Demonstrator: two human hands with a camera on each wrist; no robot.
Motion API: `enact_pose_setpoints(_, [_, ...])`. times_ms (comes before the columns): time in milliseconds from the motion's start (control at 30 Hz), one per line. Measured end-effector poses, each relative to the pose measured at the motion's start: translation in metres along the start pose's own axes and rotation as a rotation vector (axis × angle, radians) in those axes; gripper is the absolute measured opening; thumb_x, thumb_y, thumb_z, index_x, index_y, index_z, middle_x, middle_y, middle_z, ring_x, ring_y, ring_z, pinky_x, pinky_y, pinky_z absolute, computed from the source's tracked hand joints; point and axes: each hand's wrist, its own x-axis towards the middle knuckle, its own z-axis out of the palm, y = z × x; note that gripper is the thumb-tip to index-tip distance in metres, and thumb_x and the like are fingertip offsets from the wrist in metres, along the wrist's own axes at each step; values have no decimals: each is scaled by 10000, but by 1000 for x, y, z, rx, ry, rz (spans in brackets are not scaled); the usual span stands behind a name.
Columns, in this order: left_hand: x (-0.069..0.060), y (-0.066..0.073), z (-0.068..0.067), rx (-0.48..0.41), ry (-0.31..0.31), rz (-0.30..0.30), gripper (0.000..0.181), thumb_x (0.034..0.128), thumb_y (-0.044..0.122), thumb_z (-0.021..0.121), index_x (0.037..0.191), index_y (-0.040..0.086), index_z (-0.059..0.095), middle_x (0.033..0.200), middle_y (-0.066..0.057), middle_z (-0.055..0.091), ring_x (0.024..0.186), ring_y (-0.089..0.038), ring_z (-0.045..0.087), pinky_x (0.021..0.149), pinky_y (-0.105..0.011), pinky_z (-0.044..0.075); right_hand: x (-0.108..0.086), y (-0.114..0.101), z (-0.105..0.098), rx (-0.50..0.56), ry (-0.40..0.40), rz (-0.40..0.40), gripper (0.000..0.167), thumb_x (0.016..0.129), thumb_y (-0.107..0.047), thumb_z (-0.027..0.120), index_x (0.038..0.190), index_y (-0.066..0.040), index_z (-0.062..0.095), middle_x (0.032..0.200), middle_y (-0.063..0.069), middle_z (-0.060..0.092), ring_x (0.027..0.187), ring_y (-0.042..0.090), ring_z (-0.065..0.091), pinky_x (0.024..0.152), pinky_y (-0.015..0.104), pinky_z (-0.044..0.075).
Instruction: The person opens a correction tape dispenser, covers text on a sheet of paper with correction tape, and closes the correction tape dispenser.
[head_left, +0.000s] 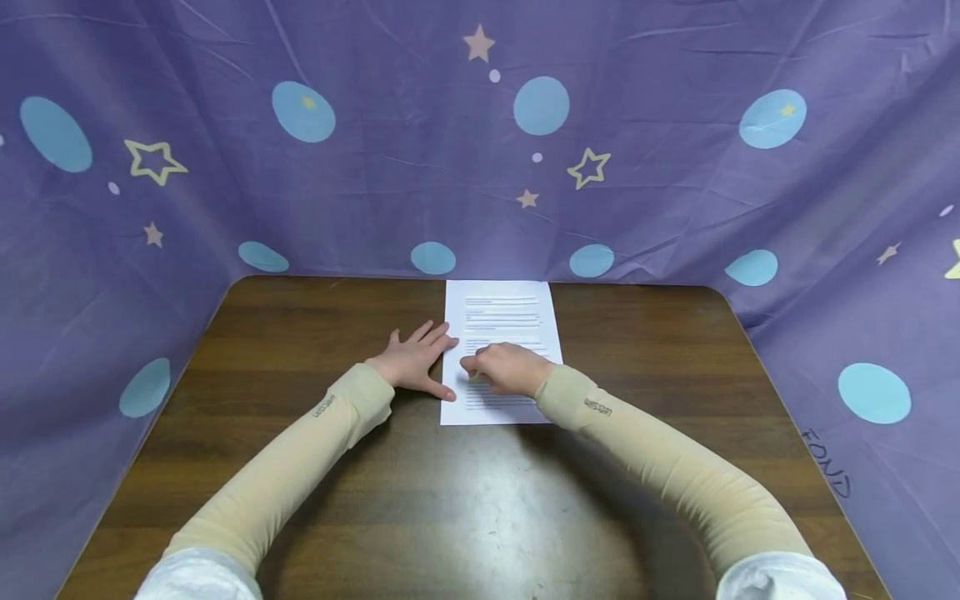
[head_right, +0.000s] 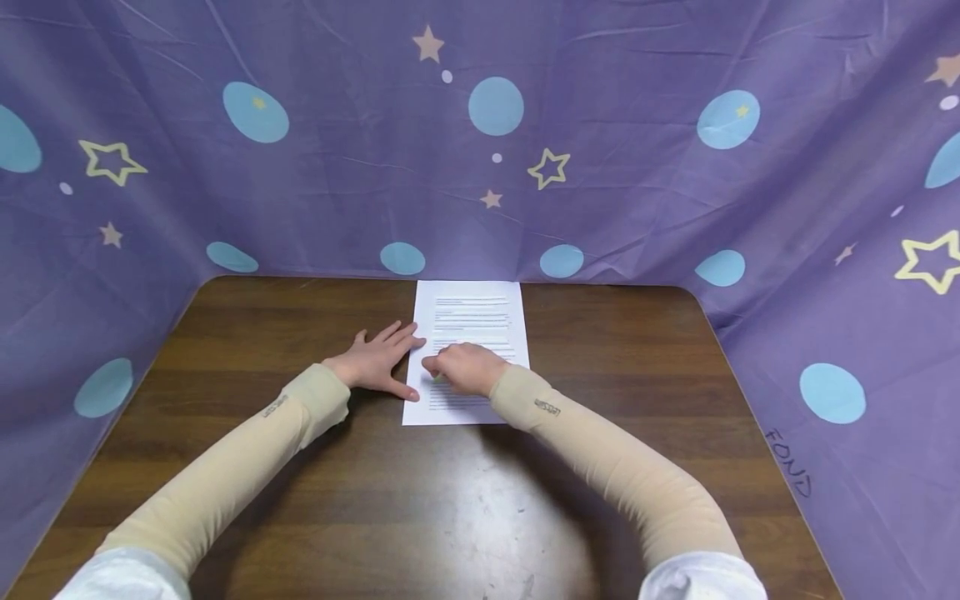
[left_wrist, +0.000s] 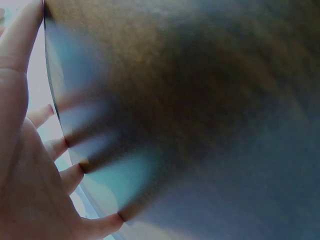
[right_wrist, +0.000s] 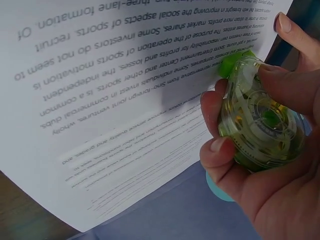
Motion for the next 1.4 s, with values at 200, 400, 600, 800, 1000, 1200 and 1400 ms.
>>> enact_pose_setpoints(200, [1,0,2,3,10,6,1122,793,690,794,1641,133,316,1744,-155,106,1599,-401,49,1105,-829,104,-4,2,-1,8,-6,5,201,894,35,758,1033,-82,670,949,66,754,862,204,729,810,358,576])
enact_pose_setpoints(400, [0,0,0,-4,5,7,1115,804,666,800,1647,131,304,1748,-147,87,1602,-390,29,1113,-822,91,-7,5,-1,32,-6,8,205,893,44,754,1039,-73,669,968,72,756,887,216,735,819,362,578])
enact_pose_setpoints(600, [0,1,0,-20,0,4,1113,810,646,808,1650,128,294,1748,-152,74,1603,-390,18,1120,-817,71,-11,11,1,32,-4,12,227,877,51,755,1027,-92,663,951,51,749,855,195,722,793,351,574])
enact_pose_setpoints(800, [-1,2,0,-12,5,-4,1123,796,681,799,1646,138,307,1747,-151,93,1601,-393,40,1115,-821,88,-16,12,-1,46,13,-2,218,865,77,740,993,-80,659,910,53,740,803,199,701,761,361,565])
enact_pose_setpoints(1000, [1,0,1,-6,-1,-7,1132,791,699,791,1648,144,302,1749,-140,86,1603,-388,32,1116,-819,90,-19,12,-1,37,17,0,193,893,57,736,1014,-75,665,934,59,748,831,206,714,780,371,568])
enact_pose_setpoints(1200, [1,-2,2,-3,3,-5,1136,788,707,788,1647,142,304,1750,-138,89,1603,-389,34,1115,-819,97,-20,13,0,53,3,17,158,946,4,718,1055,-89,650,1007,64,760,904,215,732,830,381,573])
enact_pose_setpoints(1400, [1,-1,1,-10,4,1,1129,794,698,789,1647,140,302,1750,-139,85,1602,-392,31,1113,-823,89,-24,20,-1,90,4,47,170,977,4,674,1104,-100,632,1070,70,754,946,224,731,854,382,570])
